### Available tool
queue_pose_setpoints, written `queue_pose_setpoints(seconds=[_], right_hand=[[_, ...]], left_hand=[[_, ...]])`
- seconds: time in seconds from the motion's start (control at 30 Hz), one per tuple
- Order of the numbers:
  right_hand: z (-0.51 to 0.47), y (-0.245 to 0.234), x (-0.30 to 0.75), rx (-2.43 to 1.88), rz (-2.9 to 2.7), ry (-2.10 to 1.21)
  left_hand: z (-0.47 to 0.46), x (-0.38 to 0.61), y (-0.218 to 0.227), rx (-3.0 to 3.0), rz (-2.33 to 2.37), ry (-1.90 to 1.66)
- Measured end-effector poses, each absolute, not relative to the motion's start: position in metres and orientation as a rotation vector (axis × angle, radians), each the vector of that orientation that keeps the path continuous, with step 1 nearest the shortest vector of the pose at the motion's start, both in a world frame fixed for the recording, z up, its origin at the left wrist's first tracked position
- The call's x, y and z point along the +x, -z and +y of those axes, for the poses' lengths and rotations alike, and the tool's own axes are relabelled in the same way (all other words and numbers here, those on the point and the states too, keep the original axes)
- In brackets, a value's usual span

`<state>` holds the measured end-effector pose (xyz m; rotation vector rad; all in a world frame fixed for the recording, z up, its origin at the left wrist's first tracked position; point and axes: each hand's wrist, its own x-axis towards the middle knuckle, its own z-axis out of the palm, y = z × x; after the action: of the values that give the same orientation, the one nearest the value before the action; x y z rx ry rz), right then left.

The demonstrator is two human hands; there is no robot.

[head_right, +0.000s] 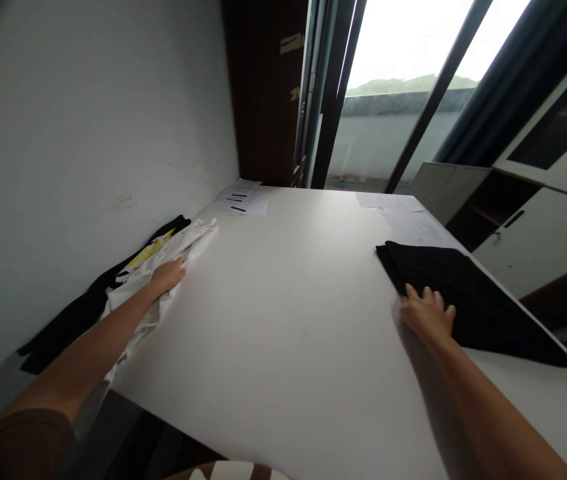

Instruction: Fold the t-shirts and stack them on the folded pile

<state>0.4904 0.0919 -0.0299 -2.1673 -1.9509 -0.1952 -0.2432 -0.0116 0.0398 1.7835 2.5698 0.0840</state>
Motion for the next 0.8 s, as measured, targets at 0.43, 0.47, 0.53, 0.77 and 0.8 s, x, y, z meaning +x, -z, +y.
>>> queue_pose_setpoints(seconds=[0.43,0.47,0.53,0.77,0.8], right_hand=[[0.092,0.009,0.27,-1.217,-2.49,-0.169],[0.094,0.007,0.264,-1.189,-2.464,-0.223],[0.094,0.003,0.257,-1.173,-2.361,-0.312],[0.061,-0.018,0.244,-1.216,-2.143,-0.246],[0.058,-0.021,0.241,-1.233,-2.158,-0.25]], left_hand=[[0.01,-0.031,-0.031,2.09,1.889,-0.327],[0.008,-0.019,-0.035,2.143,1.755,-0.345],[0.006,-0.006,-0.042,2.251,1.504,-0.458],[0.01,-0.041,-0.038,2.269,1.97,-0.43],[0.01,-0.043,-0.035,2.27,1.975,-0.371]])
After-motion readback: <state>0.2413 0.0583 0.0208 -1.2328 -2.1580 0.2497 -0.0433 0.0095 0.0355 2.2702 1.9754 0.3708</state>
